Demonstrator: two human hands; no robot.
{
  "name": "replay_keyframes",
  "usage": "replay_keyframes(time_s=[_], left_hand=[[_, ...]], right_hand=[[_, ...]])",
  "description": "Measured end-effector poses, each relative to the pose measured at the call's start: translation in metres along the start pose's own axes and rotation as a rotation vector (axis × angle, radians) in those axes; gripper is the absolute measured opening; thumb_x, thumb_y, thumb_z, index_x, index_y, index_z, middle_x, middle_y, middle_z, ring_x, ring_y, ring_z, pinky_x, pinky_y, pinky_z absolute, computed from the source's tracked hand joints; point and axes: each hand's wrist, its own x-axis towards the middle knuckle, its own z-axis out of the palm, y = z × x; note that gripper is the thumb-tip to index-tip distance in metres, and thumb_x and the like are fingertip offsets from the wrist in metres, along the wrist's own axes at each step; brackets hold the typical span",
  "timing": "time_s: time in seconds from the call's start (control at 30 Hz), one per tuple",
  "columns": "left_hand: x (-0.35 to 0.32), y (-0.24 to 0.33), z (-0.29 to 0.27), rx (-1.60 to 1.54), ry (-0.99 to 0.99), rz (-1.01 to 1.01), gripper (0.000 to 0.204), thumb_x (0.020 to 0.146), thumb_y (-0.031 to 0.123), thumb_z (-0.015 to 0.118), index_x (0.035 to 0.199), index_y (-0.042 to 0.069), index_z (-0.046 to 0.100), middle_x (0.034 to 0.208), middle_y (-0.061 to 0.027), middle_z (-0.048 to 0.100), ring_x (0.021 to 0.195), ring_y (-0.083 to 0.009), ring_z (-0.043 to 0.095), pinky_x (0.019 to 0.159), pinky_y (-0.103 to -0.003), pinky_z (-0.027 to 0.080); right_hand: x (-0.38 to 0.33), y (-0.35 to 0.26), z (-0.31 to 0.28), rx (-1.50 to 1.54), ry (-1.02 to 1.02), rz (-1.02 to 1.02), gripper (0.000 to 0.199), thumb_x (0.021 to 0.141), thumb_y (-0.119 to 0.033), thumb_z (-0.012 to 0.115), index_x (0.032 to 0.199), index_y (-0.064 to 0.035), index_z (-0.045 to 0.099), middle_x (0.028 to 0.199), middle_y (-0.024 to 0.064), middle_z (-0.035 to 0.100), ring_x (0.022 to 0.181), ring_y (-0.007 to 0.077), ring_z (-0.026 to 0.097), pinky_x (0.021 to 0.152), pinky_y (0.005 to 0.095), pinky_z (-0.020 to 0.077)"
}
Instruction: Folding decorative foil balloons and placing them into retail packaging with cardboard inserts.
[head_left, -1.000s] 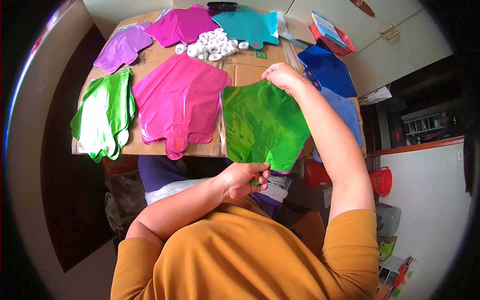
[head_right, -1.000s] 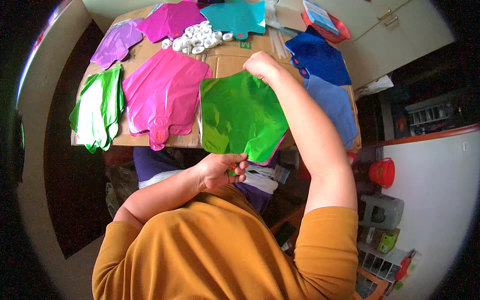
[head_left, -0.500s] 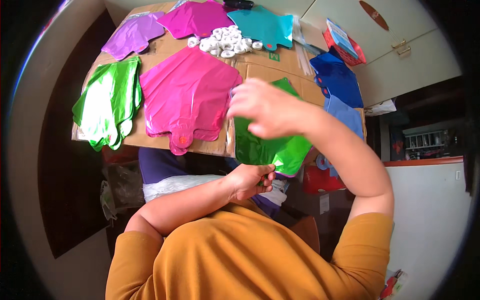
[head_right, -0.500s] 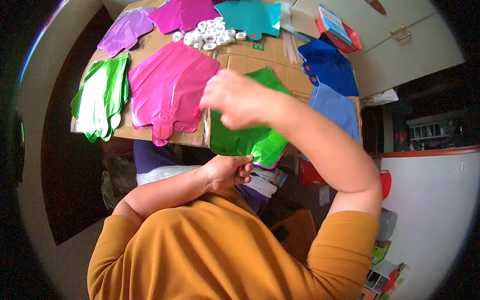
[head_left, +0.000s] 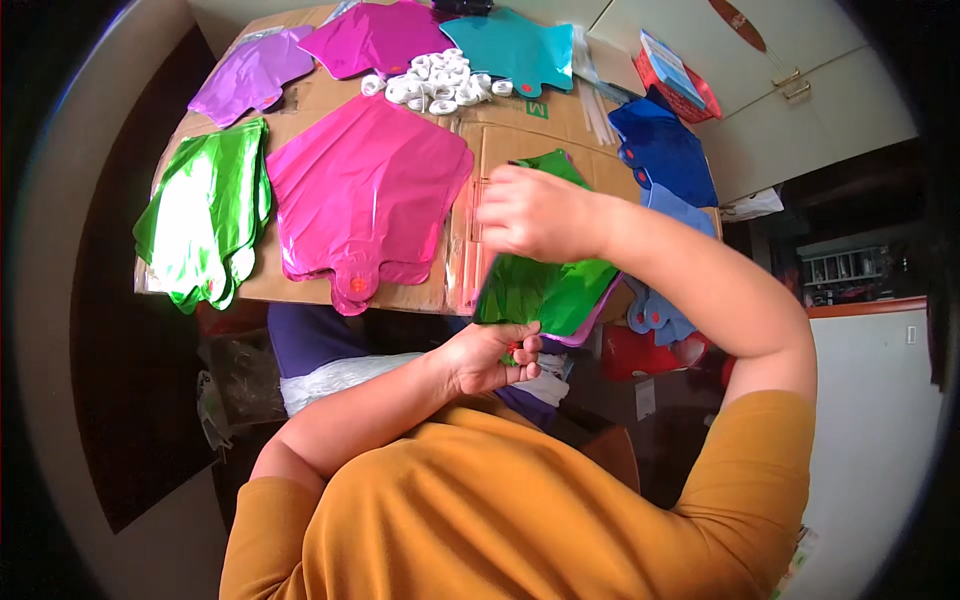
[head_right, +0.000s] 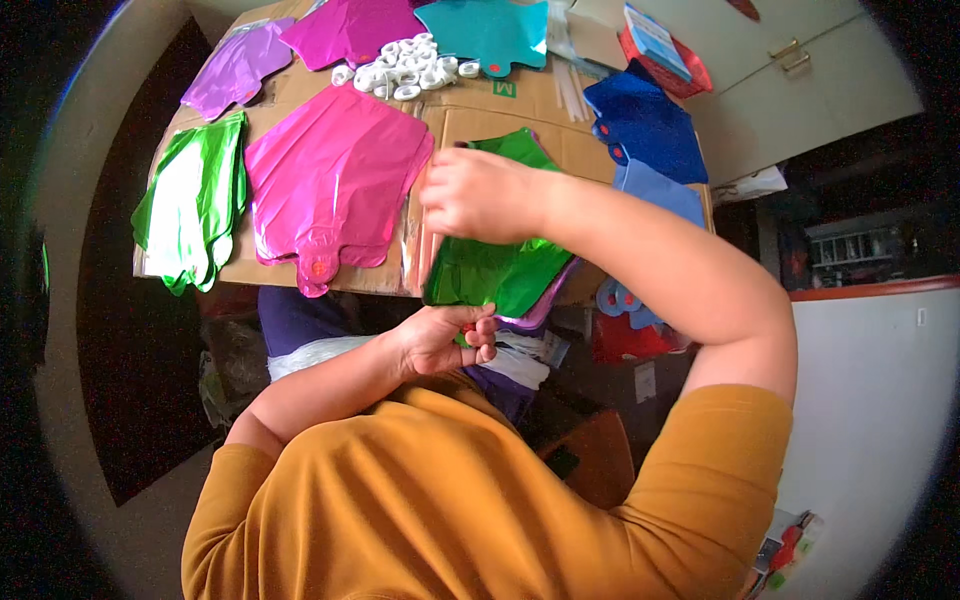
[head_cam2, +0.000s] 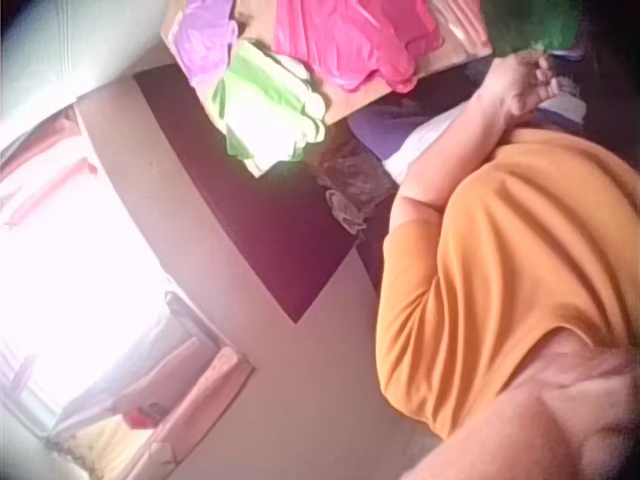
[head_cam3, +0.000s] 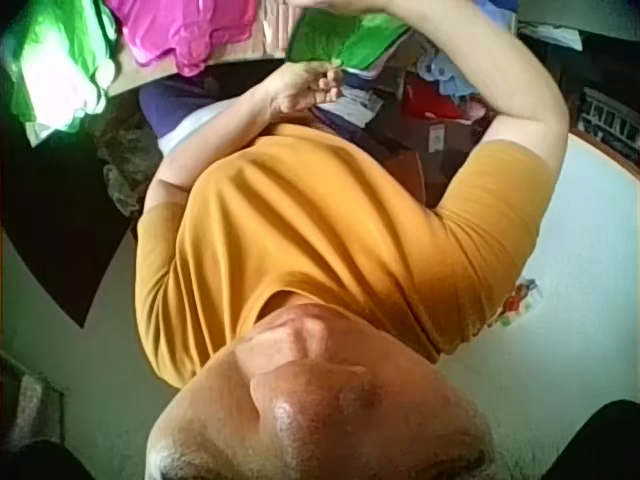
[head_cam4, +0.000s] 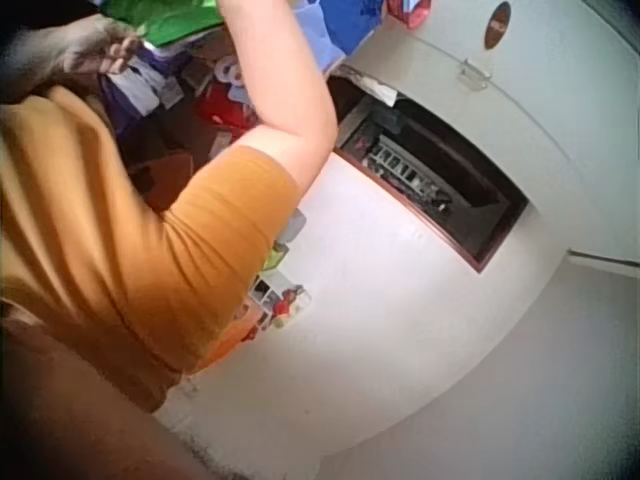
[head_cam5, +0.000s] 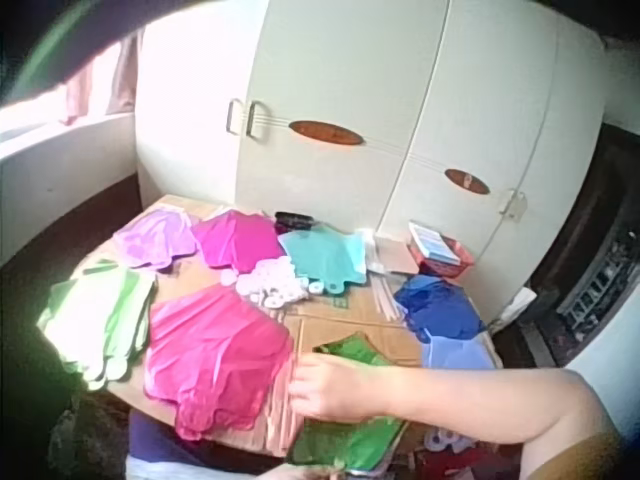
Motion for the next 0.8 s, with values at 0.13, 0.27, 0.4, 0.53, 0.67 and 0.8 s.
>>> replay_keyframes(time_s=[0.13,0.27,0.4,0.53,0.67,0.8], left_hand=[[0.004,-0.006,-0.001,-0.012,0.011,0.035,0.011,0.095,0.014,0.057,0.090,0.010,0.048,0.072,0.0007,0.049,0.059,-0.0095,0.043,0.068,-0.034,0.047],[0.003,-0.013,0.010,0.010,0.056,0.106,0.016,0.093,0.017,0.060,0.085,0.009,0.048,0.071,0.0006,0.046,0.062,-0.0106,0.043,0.067,-0.033,0.045],[0.005,-0.015,0.007,0.054,0.065,0.140,0.016,0.093,0.017,0.060,0.086,0.009,0.049,0.073,-0.0007,0.047,0.063,-0.0126,0.045,0.071,-0.035,0.048],[-0.014,-0.003,0.017,0.412,0.109,0.021,0.021,0.093,0.020,0.061,0.106,0.005,0.053,0.090,-0.0061,0.057,0.080,-0.0174,0.056,0.084,-0.038,0.049],[-0.058,0.054,0.057,1.915,0.031,-0.066,0.031,0.089,0.026,0.066,0.102,-0.002,0.066,0.093,-0.0128,0.068,0.082,-0.0143,0.063,0.075,-0.028,0.051],[-0.053,0.091,0.095,2.148,0.175,0.776,0.026,0.078,0.018,0.069,0.097,0.001,0.064,0.090,-0.0174,0.064,0.090,-0.0309,0.064,0.080,-0.039,0.050]], right_hand=[[-0.050,-0.030,0.017,-0.074,0.197,0.033,0.012,0.069,-0.015,0.061,0.075,-0.0043,0.063,0.103,0.0135,0.065,0.102,0.0269,0.061,0.091,0.0418,0.0485],[-0.060,-0.041,0.034,-0.139,0.252,0.087,0.011,0.071,-0.016,0.060,0.075,-0.0056,0.062,0.099,0.0116,0.065,0.096,0.0246,0.062,0.087,0.0391,0.0504],[-0.061,-0.045,0.041,-0.035,0.187,0.173,0.013,0.073,-0.014,0.061,0.080,-0.0037,0.063,0.105,0.0142,0.066,0.098,0.0250,0.064,0.086,0.0379,0.0531],[-0.061,-0.043,0.042,0.005,0.217,0.167,0.011,0.073,-0.013,0.060,0.079,-0.0040,0.062,0.103,0.0135,0.066,0.098,0.0240,0.064,0.084,0.0353,0.0539],[-0.061,-0.042,0.043,0.033,0.177,0.158,0.009,0.072,-0.013,0.059,0.075,-0.0048,0.060,0.096,0.0099,0.065,0.094,0.0232,0.064,0.080,0.0336,0.0542],[-0.061,-0.044,0.040,0.029,0.150,0.180,0.011,0.069,-0.015,0.059,0.075,-0.0054,0.060,0.087,0.0073,0.060,0.085,0.0218,0.061,0.074,0.0330,0.0534]])
